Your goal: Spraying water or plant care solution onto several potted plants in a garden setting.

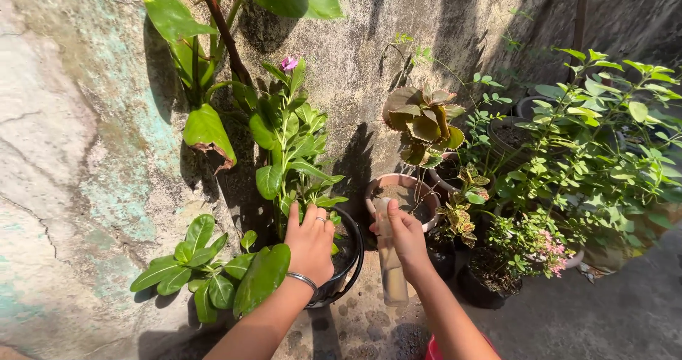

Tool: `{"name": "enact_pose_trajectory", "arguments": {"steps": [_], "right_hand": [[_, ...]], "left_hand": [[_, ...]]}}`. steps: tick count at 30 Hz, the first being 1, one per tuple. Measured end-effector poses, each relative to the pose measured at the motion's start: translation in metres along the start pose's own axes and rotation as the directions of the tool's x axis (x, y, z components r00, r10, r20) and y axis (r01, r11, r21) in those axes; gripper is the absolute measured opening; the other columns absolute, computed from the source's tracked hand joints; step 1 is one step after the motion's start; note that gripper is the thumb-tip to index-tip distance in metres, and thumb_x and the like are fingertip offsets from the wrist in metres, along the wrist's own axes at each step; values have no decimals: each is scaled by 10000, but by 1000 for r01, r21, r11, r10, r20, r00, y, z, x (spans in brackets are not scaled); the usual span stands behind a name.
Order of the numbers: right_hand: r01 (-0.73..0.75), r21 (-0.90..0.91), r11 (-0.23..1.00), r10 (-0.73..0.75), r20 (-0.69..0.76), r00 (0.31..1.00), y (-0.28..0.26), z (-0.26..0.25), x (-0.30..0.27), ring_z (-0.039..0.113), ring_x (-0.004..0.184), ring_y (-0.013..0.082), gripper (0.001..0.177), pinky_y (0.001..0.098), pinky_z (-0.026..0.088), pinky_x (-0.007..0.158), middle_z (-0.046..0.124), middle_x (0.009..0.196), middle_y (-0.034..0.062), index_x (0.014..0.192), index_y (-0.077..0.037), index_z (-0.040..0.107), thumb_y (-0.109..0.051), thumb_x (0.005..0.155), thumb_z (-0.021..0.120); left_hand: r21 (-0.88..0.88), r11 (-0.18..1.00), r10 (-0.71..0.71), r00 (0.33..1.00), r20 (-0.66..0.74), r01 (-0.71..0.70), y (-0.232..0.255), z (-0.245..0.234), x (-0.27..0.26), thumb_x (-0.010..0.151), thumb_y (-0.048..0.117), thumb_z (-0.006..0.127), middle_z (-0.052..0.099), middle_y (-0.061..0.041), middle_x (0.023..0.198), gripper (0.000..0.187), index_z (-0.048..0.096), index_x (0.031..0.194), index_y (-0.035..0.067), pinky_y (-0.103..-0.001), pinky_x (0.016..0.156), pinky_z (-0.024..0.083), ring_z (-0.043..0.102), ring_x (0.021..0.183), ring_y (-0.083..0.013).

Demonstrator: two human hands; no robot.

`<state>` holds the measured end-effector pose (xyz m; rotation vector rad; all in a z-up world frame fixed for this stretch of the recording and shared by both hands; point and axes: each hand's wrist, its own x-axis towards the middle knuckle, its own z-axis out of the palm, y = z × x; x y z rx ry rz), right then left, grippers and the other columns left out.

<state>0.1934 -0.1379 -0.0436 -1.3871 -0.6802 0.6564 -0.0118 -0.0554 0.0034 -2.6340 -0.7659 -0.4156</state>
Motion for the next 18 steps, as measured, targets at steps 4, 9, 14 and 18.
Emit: {"name": "enact_pose_trajectory", "arguments": {"steps": [4,9,14,18], "right_hand": [[-32,39,999,30,48,998,-18,6,-3,575,657,89,596,271,464,603,713,792,1,896,-93,768,-620,954,494],[5,-4,1000,-5,33,999,15,13,16,620,655,121,617,284,493,616,707,739,62,859,-44,741,-600,991,509],[40,36,999,-42,50,998,14,26,20,624,686,83,586,267,503,635,727,776,25,876,-57,762,-580,974,517],[39,-9,999,-38,45,998,50,23,43,607,656,128,596,298,482,619,700,743,76,846,-14,736,-555,1017,555]], "left_hand": [[27,1000,-15,998,54,13,2,-7,-3,778,224,635,570,-157,1210,367,654,1098,44,-608,1168,192,428,1290,-338],[21,999,-41,999,-19,41,5,0,-3,758,225,627,572,-161,1214,383,645,1092,38,-598,1165,193,422,1306,-335],[-2,1000,-31,993,-113,31,2,10,-3,736,217,633,580,-175,1216,408,653,1093,20,-600,1159,201,436,1299,-348],[-42,999,-30,983,-180,23,-1,18,-4,706,214,635,584,-191,1221,446,657,1097,0,-597,1158,205,449,1285,-363]]}}
